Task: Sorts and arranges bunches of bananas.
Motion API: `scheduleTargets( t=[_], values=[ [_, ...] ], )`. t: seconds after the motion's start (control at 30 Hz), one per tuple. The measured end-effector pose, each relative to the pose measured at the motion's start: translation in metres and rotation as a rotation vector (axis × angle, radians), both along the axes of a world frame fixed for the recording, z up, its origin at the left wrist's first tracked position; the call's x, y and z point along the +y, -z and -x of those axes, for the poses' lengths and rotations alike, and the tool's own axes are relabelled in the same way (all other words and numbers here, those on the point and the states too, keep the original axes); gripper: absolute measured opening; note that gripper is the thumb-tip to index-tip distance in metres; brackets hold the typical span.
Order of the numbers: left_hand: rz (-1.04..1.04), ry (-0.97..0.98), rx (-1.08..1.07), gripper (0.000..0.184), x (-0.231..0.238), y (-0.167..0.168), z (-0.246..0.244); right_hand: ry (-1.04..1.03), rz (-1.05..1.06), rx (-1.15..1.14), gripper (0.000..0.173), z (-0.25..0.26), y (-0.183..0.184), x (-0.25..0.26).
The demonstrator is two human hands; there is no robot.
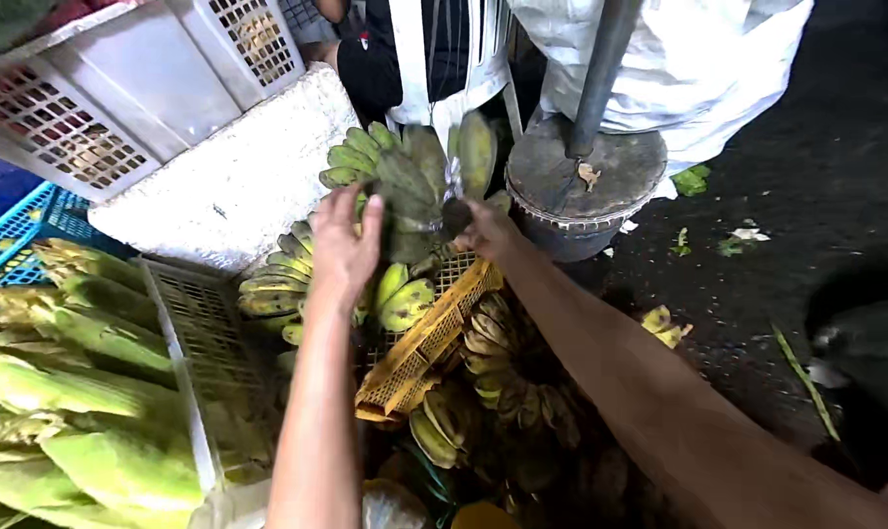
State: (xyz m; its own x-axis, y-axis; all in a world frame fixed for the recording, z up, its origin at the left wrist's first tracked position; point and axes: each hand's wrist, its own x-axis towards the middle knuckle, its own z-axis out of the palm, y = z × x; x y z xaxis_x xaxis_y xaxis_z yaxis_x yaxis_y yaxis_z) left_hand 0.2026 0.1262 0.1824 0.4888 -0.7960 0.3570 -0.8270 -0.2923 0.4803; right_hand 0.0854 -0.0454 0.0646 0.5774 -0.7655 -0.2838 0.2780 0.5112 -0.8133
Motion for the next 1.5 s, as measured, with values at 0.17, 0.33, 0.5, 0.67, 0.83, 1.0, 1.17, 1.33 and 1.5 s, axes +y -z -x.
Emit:
scheduleTargets(
  t=[0.17, 0.33, 0.5, 0.67, 0.83, 1.0, 1.17, 1.33, 1.5],
  values=[
    [-0.345, -0.059, -0.152, 0.067, -0.057, 0.069, -0.004, -0.037, -0.204, 0.159, 0.05, -0.017, 0.027, 0.002],
    [-0.335, -0.108, -0.153, 0.068, -0.043, 0.063, 0.002, -0.09, -0.136, 0.299, 0.046, -0.013, 0.006, -0.015],
    [-0.186, -0.202, -0.088, 0.074, -0.045, 0.069, -0.004, -0.204, -0.061, 0.384, 0.044, 0.0, 0.008, -0.036],
    [-0.41, -0.312, 0.097, 0.062, -0.065, 0.075, 0.004, -0.148, -0.103, 0.288, 0.064, 0.009, 0.033, -0.035],
    [-0.401, -0.258, 0.155, 0.077, -0.061, 0.062, 0.003, 0.093, -0.104, 0.118, 0.071, 0.013, 0.033, -0.007],
    [-0.065, -0.077, 0.032, 0.086, -0.064, 0.073, -0.005, 0.107, 0.526, 0.389, 0.083, -0.003, 0.015, 0.019],
    [-0.164, -0.139, 0.132, 0.076, -0.09, 0.073, -0.031, -0.052, 0.739, 0.7, 0.077, -0.026, -0.001, 0.01],
    [-0.242, -0.093, 0.147, 0.084, -0.085, 0.057, -0.025, -0.116, 0.789, 0.688, 0.083, 0.0, 0.0, -0.001],
    [-0.263, -0.144, 0.067, 0.091, -0.083, 0.061, -0.016, -0.116, 0.811, 0.505, 0.073, 0.09, 0.003, -0.003]
  ],
)
